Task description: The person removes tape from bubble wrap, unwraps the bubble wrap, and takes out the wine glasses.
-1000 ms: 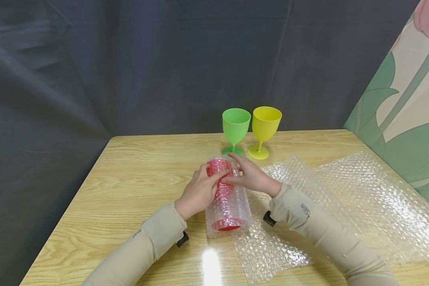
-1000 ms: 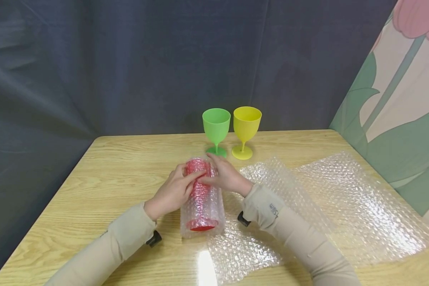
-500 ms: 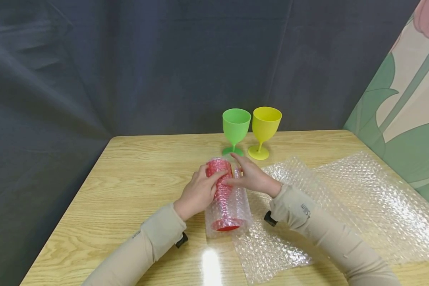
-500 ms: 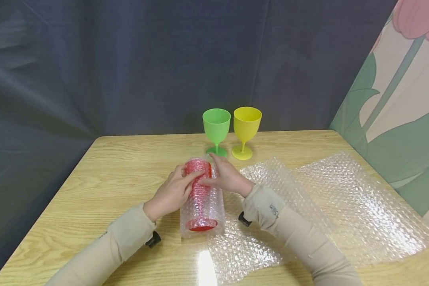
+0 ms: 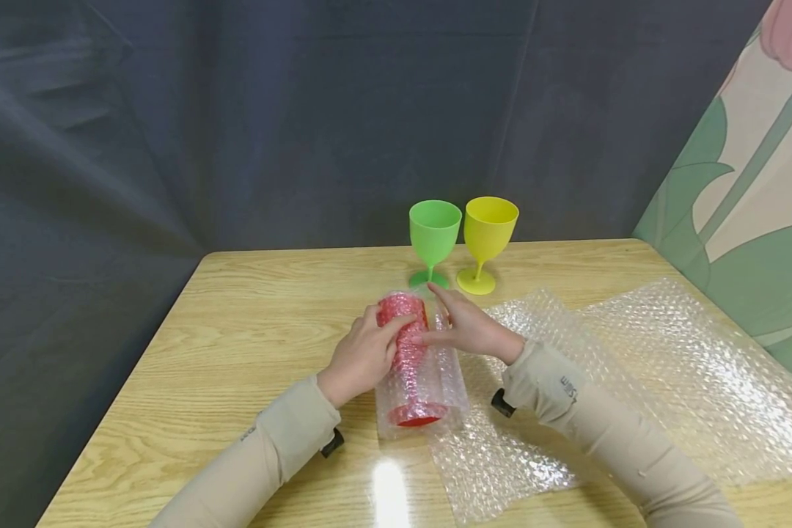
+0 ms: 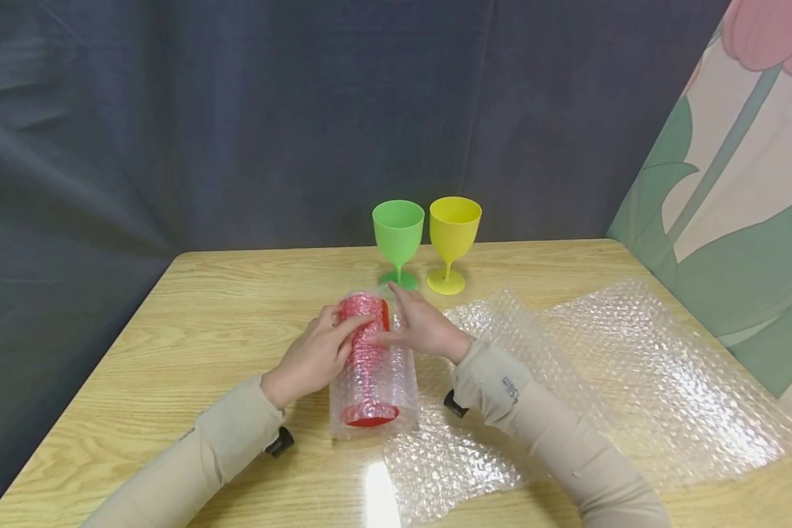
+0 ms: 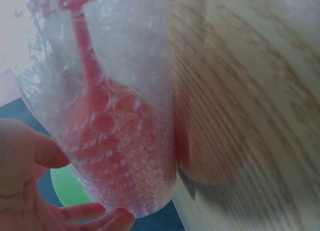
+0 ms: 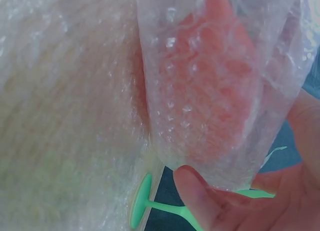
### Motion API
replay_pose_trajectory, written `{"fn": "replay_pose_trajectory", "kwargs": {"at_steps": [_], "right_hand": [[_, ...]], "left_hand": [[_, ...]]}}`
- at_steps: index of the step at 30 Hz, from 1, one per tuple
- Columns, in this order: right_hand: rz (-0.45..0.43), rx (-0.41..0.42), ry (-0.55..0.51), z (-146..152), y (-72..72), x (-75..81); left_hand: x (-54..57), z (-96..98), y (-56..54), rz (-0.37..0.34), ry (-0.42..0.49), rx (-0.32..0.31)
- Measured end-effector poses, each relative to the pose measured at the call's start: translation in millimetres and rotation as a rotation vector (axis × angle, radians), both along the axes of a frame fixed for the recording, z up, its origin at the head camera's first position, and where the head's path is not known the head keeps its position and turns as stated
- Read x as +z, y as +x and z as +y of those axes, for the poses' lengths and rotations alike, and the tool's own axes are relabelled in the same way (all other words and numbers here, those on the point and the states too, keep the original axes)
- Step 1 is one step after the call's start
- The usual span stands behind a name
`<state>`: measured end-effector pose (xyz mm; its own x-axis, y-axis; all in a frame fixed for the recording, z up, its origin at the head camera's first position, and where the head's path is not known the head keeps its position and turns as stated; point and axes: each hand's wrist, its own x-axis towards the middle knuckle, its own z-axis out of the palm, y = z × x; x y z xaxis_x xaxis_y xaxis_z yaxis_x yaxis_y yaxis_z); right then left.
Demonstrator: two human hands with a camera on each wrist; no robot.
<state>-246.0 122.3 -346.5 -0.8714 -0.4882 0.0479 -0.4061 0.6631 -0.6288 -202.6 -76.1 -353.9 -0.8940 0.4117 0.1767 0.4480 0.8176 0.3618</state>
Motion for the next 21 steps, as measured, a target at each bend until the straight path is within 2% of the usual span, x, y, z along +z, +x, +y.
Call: {"fn": "replay_pose_trajectory", "kwargs": {"at_steps": [8,17,21], "right_hand": [[-0.007,-0.011,-0.005,0.4,0.6,0.3],[0.015,-0.016,-0.005,-1.0,0.5,-0.7],[0.035,-0.003,0.002,-2.3,1.7,1.2]], "left_hand": [[-1.1,-2.8,-2.3,0.005,-0.006,0.0],[6.1,0.9,-7.8,-0.002,0.002,-0.037],[9.3,1.9,-7.8,-0.037,-0.014,-0.045]]}}
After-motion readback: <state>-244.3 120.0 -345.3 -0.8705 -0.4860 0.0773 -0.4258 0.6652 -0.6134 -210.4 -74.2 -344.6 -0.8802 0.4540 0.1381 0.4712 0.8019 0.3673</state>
